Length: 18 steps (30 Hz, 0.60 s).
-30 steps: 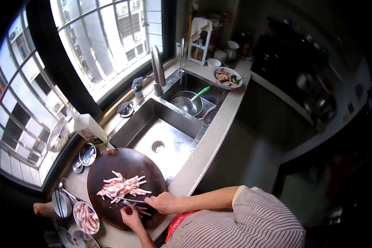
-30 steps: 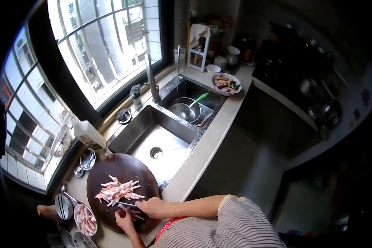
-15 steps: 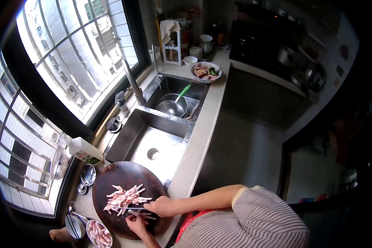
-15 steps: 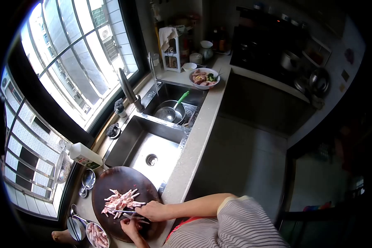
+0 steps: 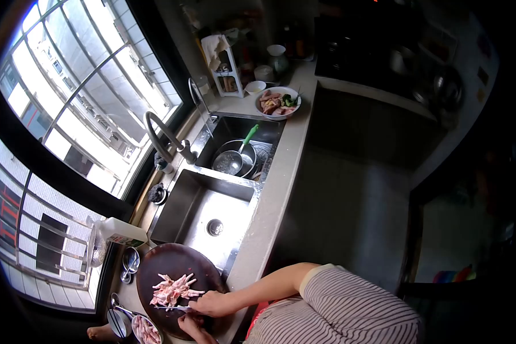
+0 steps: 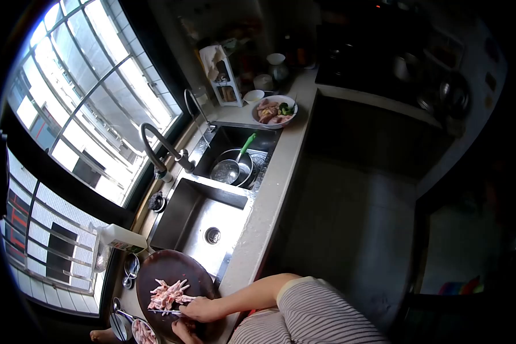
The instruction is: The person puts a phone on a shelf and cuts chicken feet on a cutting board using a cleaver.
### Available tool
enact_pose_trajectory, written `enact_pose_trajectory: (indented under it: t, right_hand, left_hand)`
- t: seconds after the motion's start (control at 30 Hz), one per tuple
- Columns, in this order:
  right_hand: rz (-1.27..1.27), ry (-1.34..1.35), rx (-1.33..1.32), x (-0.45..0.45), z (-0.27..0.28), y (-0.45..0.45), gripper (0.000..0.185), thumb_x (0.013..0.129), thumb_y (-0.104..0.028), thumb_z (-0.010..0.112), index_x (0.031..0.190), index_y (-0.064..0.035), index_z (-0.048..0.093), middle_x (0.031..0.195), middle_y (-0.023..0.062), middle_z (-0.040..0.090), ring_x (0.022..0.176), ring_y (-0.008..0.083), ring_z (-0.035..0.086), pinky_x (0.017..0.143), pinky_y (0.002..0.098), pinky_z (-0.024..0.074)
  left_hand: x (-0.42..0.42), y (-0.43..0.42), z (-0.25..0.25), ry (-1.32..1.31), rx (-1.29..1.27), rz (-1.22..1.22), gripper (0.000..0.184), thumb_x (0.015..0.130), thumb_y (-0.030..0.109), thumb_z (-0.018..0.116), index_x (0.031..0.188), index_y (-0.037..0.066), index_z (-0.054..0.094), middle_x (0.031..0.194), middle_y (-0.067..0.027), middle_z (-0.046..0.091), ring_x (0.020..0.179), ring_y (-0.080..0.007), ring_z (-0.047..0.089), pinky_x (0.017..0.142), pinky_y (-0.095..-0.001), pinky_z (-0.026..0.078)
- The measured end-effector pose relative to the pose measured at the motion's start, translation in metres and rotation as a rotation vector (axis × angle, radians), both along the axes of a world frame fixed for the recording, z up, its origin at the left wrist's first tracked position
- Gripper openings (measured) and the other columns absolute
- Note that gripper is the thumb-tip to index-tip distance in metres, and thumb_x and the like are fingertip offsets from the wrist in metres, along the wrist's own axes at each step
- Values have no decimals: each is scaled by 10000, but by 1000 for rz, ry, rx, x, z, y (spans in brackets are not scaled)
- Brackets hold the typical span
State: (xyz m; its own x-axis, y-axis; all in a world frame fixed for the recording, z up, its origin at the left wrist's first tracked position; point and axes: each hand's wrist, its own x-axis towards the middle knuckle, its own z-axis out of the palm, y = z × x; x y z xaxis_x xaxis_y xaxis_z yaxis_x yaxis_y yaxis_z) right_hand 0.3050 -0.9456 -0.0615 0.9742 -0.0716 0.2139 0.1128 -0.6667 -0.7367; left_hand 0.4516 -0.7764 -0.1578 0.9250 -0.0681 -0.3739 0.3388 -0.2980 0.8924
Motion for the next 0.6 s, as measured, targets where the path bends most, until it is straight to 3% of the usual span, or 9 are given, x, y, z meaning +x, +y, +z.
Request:
enact_pose_trajectory:
  t: [0.2,0.3,0.4,0.5,0.53,0.6]
  right_hand:
    - [-12,-53,82,-5,-6,-8,274,797,-117,528,1027,5,444,769,196,626,717,375,641,592,473,501]
    - [-51,-39,71,-10,-2,-10,268,803,-114,519,1029,7,439,776,202,626,711,378,639,593,475,501]
    - [-69,-47,49,-11,-3,-8,266,808,-110,509,1035,6,430,775,205,622,705,380,637,592,475,500]
    - [-78,-28,58,-3,-9,-2,272,801,-94,504,1040,5,423,764,203,615,703,384,635,591,477,499]
    - [-83,-26,53,-2,-10,-2,270,800,-91,503,1039,4,423,766,201,614,706,384,635,590,476,500]
    - [-89,-17,52,-3,-8,-2,267,798,-86,500,1039,2,424,770,198,611,713,384,636,589,473,501]
  left_hand:
    - [-41,-32,42,-16,-108,125,97,773,9,574,811,14,485,560,-58,506,412,-117,454,349,-261,346]
    - [-12,-17,-1,-16,-119,-4,119,777,17,592,791,20,473,586,-59,514,434,-113,462,371,-256,365]
    - [-26,-28,43,-19,-23,-118,165,758,5,629,817,9,475,650,-80,539,466,-126,497,390,-269,401]
    - [-4,-23,13,-353,110,-167,270,738,39,673,918,-5,478,712,-100,570,474,-165,525,401,-280,445]
    - [-12,-29,28,-411,145,-207,333,716,5,687,977,-8,483,817,-105,575,543,-173,550,457,-280,475]
    - [-8,-31,29,-303,-14,-253,360,717,4,692,1006,-1,476,834,-104,571,556,-164,549,460,-275,472]
